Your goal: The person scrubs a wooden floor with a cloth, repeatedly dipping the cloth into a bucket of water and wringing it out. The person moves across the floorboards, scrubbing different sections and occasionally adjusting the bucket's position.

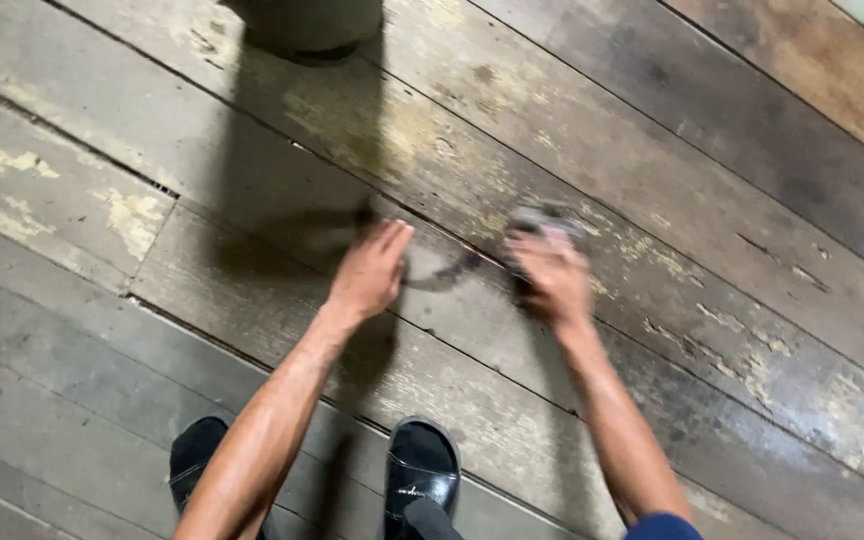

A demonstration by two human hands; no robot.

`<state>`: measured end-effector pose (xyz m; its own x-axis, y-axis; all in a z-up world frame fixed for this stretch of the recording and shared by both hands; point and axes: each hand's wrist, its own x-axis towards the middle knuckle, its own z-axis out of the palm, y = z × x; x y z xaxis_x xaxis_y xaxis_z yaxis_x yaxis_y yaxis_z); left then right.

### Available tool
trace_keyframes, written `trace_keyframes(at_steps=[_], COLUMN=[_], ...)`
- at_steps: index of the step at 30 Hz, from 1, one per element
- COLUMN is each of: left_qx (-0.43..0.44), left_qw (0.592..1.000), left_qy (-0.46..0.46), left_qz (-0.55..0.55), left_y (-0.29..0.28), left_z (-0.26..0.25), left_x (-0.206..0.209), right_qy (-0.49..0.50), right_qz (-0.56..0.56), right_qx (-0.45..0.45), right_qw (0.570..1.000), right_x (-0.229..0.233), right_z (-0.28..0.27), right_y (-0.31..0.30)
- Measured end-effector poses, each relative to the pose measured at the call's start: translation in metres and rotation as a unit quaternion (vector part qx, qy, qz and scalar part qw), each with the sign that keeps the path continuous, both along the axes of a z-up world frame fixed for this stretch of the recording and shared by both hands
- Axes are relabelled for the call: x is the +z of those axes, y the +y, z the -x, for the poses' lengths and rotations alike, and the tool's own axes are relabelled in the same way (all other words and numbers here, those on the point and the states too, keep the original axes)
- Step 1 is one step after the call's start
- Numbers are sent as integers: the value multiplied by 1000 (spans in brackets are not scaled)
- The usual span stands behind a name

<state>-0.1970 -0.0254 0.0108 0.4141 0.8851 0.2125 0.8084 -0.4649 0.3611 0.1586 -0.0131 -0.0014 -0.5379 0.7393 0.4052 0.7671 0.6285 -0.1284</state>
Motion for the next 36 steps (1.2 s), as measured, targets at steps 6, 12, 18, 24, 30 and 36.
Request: trace_keyframes(at_steps=[6, 12, 18, 24, 30, 36], left_qx=[6, 66, 209, 231, 102, 59], left_qw=[999, 996, 978, 971, 995, 998], left_qy=[-9, -53, 19, 9, 6, -18], left_qz=[-40, 8, -19, -54, -4, -8], left_y=[6, 8, 2, -2, 10, 15], left_z=[-19, 18, 104, 114, 53, 32], left_x=[-33, -28, -39, -12, 11, -11], right_qy=[-49, 114, 153, 111, -53, -119], right_qz=[-4, -5, -23, 112, 24, 71], right_qx=[-313, -219, -26, 135, 51, -227], right_qw=[949, 969, 988, 978, 997, 964], right_x=[-52, -138, -93, -24, -17, -52], right_z=[-76, 126, 308, 292, 116, 22], right_y=[-61, -17, 76, 87, 28, -45])
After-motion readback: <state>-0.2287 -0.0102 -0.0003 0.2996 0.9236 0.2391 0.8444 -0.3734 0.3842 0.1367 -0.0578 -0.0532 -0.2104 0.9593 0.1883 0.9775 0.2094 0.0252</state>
